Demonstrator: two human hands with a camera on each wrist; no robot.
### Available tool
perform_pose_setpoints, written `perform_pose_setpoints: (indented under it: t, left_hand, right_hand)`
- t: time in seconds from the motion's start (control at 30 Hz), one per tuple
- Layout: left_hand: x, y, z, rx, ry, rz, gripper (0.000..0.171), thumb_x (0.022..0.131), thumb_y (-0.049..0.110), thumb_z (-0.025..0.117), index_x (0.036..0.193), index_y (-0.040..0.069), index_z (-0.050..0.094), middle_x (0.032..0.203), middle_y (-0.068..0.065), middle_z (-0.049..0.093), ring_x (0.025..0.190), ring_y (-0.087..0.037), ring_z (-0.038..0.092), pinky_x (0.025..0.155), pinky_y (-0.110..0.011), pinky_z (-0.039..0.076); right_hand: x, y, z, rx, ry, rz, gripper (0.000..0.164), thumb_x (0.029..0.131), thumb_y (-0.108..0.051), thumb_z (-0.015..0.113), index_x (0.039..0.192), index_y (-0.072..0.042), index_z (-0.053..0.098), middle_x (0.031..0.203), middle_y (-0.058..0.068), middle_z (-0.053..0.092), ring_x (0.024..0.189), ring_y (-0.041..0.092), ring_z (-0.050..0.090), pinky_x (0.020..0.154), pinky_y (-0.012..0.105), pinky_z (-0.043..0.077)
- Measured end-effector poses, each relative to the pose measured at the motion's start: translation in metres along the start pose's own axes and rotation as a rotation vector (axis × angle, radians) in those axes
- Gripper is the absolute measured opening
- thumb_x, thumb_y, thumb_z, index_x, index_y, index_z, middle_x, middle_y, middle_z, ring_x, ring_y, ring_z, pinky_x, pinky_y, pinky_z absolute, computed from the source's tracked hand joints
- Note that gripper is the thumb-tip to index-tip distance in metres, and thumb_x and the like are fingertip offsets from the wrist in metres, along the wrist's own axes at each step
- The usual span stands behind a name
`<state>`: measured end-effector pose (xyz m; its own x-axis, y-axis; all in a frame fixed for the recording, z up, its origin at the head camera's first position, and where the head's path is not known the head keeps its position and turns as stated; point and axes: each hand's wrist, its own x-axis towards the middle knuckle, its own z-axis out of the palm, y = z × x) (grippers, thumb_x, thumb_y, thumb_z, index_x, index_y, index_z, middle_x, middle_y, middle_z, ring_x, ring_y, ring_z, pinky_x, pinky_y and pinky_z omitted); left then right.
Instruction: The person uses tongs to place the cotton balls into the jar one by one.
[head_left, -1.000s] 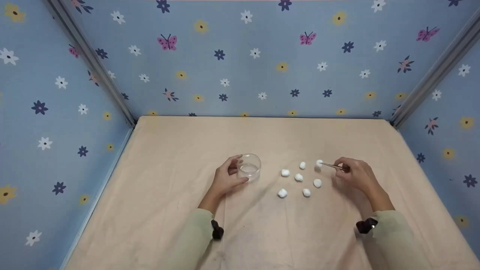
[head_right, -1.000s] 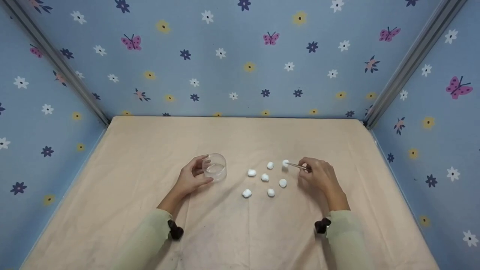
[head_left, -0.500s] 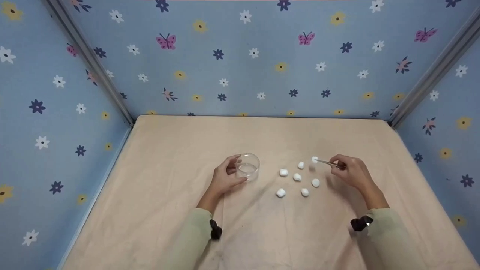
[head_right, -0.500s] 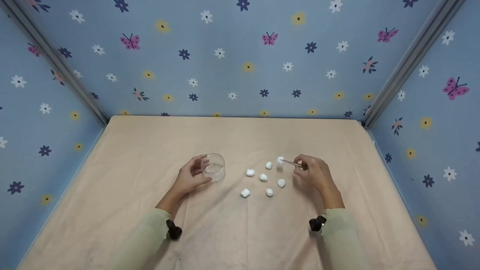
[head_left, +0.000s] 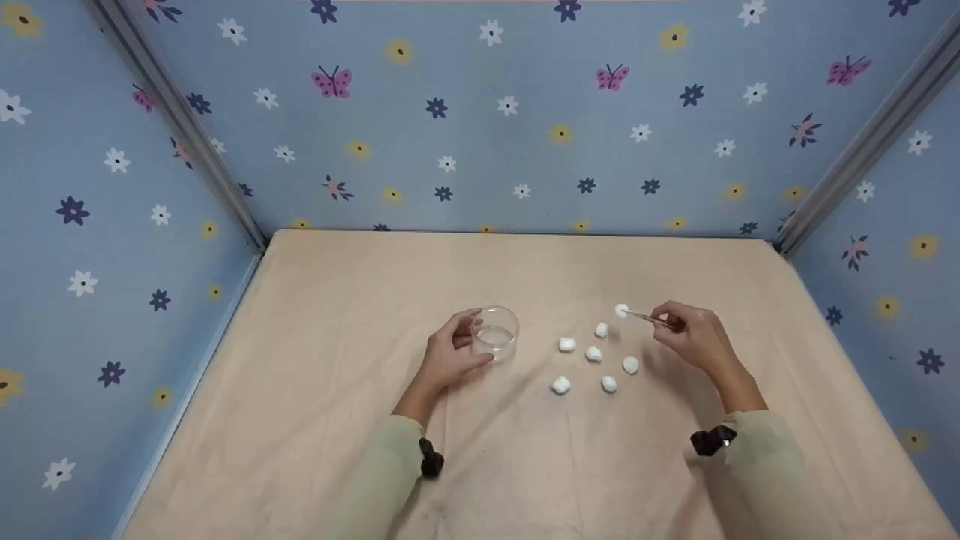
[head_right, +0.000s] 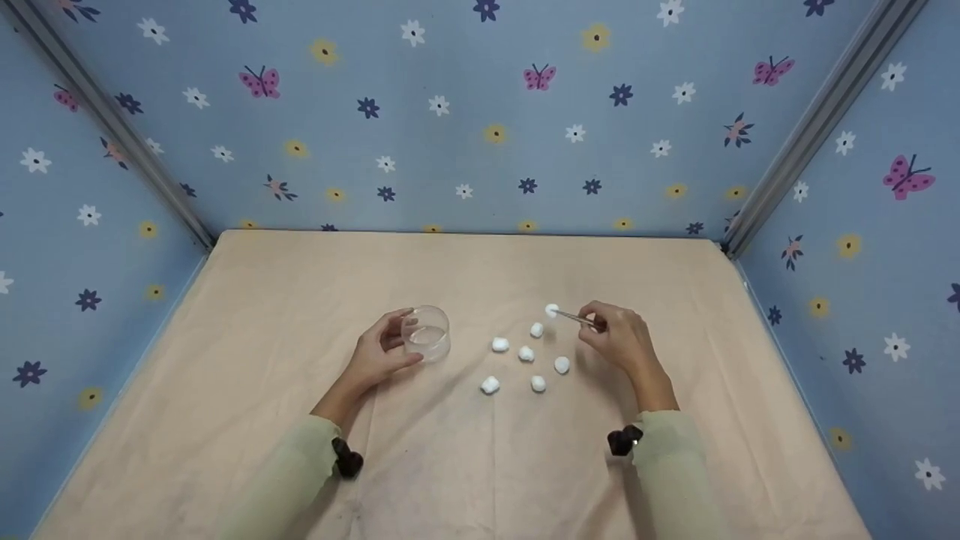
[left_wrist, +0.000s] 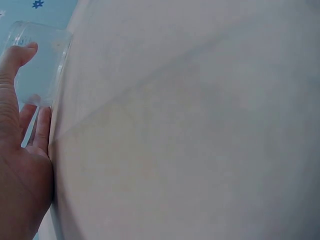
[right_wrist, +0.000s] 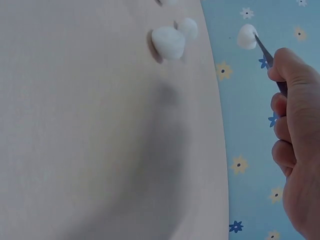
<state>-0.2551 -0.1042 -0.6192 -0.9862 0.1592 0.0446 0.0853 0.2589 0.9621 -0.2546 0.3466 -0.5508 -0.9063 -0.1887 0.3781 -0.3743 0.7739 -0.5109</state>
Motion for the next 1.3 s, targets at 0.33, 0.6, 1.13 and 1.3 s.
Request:
perform_pose_setpoints:
  t: [0.33, 0.6, 1.13, 1.3]
  left_hand:
    - [0.001, -0.002, 0.0, 0.007, 0.009, 0.005, 0.082, 0.086, 0.002, 0.094, 0.16, 0.013, 0.06, 0.153, -0.02, 0.066, 0.14, -0.035, 0.068, 0.123, -0.046, 0.06]
    - [0.001, -0.002, 0.0, -0.01, 0.004, 0.007, 0.082, 0.086, 0.002, 0.094, 0.16, 0.012, 0.06, 0.152, -0.021, 0.066, 0.139, -0.037, 0.069, 0.124, -0.048, 0.06]
    - [0.001, -0.002, -0.001, -0.014, 0.014, 0.037, 0.082, 0.085, 0.002, 0.095, 0.159, 0.011, 0.061, 0.151, -0.021, 0.07, 0.14, -0.037, 0.068, 0.123, -0.051, 0.06]
    - [0.001, -0.001, 0.0, -0.004, 0.014, 0.017, 0.082, 0.084, 0.003, 0.095, 0.159, 0.012, 0.061, 0.148, -0.021, 0.069, 0.137, -0.037, 0.069, 0.122, -0.049, 0.061]
  right_hand:
    - [0.006, -0.009, 0.005, 0.021, -0.014, -0.014, 0.018, 0.09, 0.005, 0.075, 0.103, -0.006, 0.08, 0.074, 0.006, 0.069, 0.068, 0.005, 0.048, 0.065, 0.022, 0.039]
    - [0.01, -0.016, 0.009, 0.053, -0.024, -0.02, 0.019, 0.091, 0.006, 0.075, 0.104, -0.007, 0.081, 0.074, 0.005, 0.068, 0.068, 0.004, 0.047, 0.065, 0.022, 0.038]
    - [0.018, -0.03, 0.019, 0.092, -0.015, -0.087, 0.018, 0.09, 0.006, 0.075, 0.103, -0.005, 0.081, 0.073, 0.005, 0.067, 0.067, 0.004, 0.047, 0.065, 0.022, 0.04]
    - [0.02, -0.034, 0.023, 0.118, -0.007, -0.115, 0.018, 0.089, 0.007, 0.075, 0.102, -0.004, 0.081, 0.071, 0.004, 0.065, 0.066, 0.003, 0.046, 0.064, 0.021, 0.039]
